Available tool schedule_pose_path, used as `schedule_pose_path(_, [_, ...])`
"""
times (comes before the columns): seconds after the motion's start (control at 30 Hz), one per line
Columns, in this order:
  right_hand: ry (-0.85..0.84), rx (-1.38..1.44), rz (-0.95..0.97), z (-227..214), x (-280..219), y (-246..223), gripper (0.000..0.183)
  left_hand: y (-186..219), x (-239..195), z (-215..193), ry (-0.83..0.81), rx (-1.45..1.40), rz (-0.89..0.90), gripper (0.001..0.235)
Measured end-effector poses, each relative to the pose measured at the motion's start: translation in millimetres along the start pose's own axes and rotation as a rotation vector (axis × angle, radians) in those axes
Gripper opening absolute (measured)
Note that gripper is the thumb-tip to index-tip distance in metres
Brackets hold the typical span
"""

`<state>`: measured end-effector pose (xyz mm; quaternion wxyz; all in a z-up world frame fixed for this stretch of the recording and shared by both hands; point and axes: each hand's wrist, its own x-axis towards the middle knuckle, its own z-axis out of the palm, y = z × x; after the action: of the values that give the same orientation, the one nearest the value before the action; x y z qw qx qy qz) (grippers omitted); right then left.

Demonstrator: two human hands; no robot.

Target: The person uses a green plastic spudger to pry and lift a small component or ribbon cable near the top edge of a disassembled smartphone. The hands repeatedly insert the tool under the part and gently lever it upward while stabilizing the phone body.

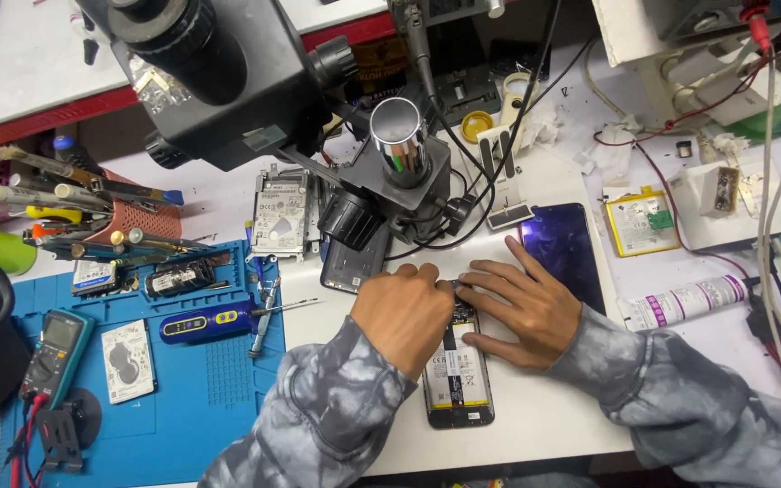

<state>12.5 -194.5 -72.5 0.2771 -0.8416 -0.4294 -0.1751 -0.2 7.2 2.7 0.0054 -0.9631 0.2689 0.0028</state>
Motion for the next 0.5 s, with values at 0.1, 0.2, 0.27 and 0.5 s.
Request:
schedule_pose_path(0.1, [-0.011, 0.000, 0.018, 4.0, -1.3, 2.6, 0.044, -5.3, 1.6, -2.5, -0.023, -0.055, 0.063, 0.009])
schedule_pose_path(0.2, [-0.006, 0.014, 0.014, 4.6, -1.3, 2.1, 0.043, 1.7, 2.3, -1.8, -0.018, -0.015, 0.035, 0.012])
schedule_pose_path(0.27, [-0.008, 0.021, 0.026, 3.3, -0.2, 1.8, 0.043, 3.1, 4.0, 10.9, 0.036, -0.021, 0.033, 0.011])
schedule_pose_path(0.5, [-0.013, 0.021, 0.014, 6.3, -3.9, 4.0, 0.042, 8.6, 2.3, 10.0, 0.146, -0.069, 0.067, 0.009])
